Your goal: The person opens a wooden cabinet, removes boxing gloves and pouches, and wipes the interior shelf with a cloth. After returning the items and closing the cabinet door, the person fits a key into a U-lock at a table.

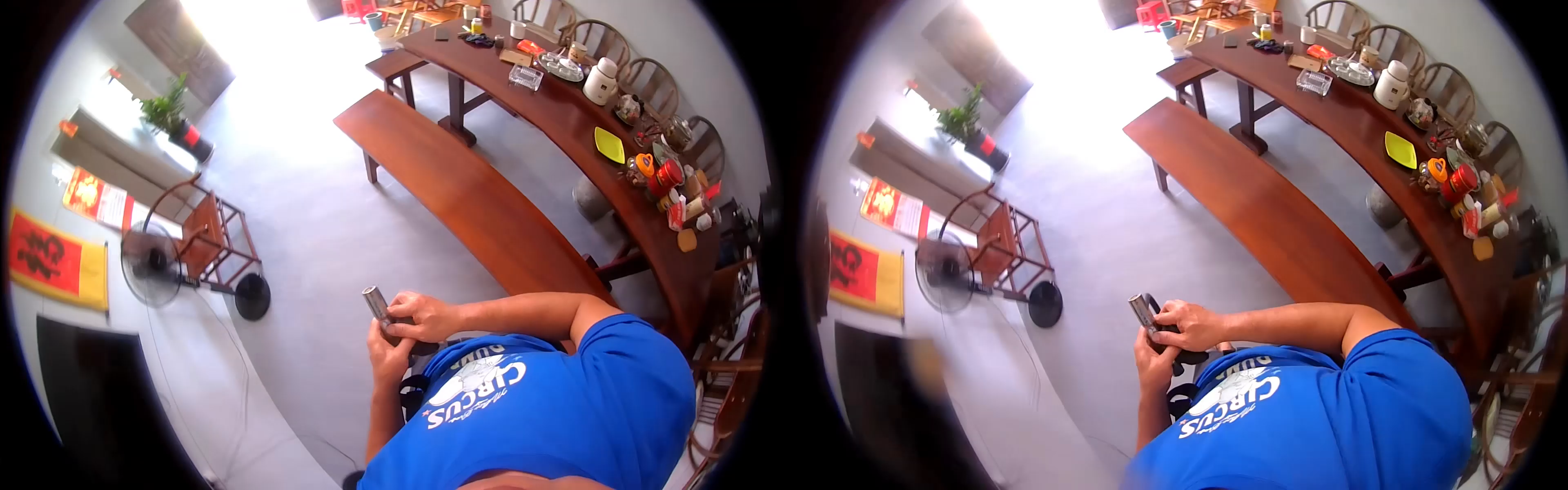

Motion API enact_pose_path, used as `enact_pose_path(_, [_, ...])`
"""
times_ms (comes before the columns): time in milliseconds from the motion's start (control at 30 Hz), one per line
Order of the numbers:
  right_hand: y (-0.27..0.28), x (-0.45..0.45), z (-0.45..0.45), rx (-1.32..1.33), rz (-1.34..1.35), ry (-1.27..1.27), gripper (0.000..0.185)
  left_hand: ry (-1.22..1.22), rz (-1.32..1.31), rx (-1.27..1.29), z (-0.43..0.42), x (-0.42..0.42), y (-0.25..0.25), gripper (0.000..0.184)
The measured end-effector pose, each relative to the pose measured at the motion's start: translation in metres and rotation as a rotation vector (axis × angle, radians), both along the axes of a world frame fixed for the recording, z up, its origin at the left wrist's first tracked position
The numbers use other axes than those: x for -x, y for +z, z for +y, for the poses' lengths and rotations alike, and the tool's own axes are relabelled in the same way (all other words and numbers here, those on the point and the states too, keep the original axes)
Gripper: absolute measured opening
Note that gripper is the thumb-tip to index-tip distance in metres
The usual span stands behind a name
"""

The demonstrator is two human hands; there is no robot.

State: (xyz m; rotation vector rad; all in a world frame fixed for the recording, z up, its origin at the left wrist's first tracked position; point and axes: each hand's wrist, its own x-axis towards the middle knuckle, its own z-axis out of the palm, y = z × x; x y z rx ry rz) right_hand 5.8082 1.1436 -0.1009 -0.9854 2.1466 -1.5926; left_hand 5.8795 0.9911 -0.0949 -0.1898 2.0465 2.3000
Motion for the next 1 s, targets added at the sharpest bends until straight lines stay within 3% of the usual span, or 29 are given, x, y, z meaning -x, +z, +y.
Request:
enact_pose_path(67, [0.01,0.038,-0.02,-0.044,0.073,0.044,0.034,-0.026,-0.014,0.001,-0.031,0.039,0.008,0.039])
enact_pose_path(200, [0.019,0.109,-0.044,-0.068,0.022,-0.128,0.047,-0.022,-0.047,0.029,-0.084,0.117,0.021,0.031])
enact_pose_path(333, [0.007,0.175,-0.034,-0.078,-0.144,-0.286,0.04,0.018,-0.028,0.033,-0.125,0.192,0.019,0.028])
enact_pose_path(467, [-0.039,0.252,-0.017,-0.172,-0.122,-0.347,0.033,0.04,-0.019,0.108,-0.165,0.278,0.006,0.025])
enact_pose_path(667, [-0.049,0.399,-0.037,-0.291,-0.223,-0.479,0.03,0.061,-0.144,0.193,-0.219,0.408,0.007,0.021])
enact_pose_path(733, [-0.042,0.464,-0.06,-0.264,-0.183,-0.428,0.03,0.042,-0.131,0.287,-0.238,0.461,0.023,0.02])
enact_pose_path(767, [-0.039,0.495,-0.076,-0.246,-0.165,-0.406,0.03,0.058,-0.124,0.153,-0.246,0.482,0.026,0.02])
enact_pose_path(900, [-0.029,0.62,-0.145,-0.297,0.039,-0.212,0.035,0.141,-0.139,0.276,-0.285,0.562,0.042,0.021])
enact_pose_path(1000, [-0.014,0.695,-0.195,-0.292,0.115,-0.094,0.035,0.212,-0.102,0.178,-0.305,0.618,0.049,0.023])
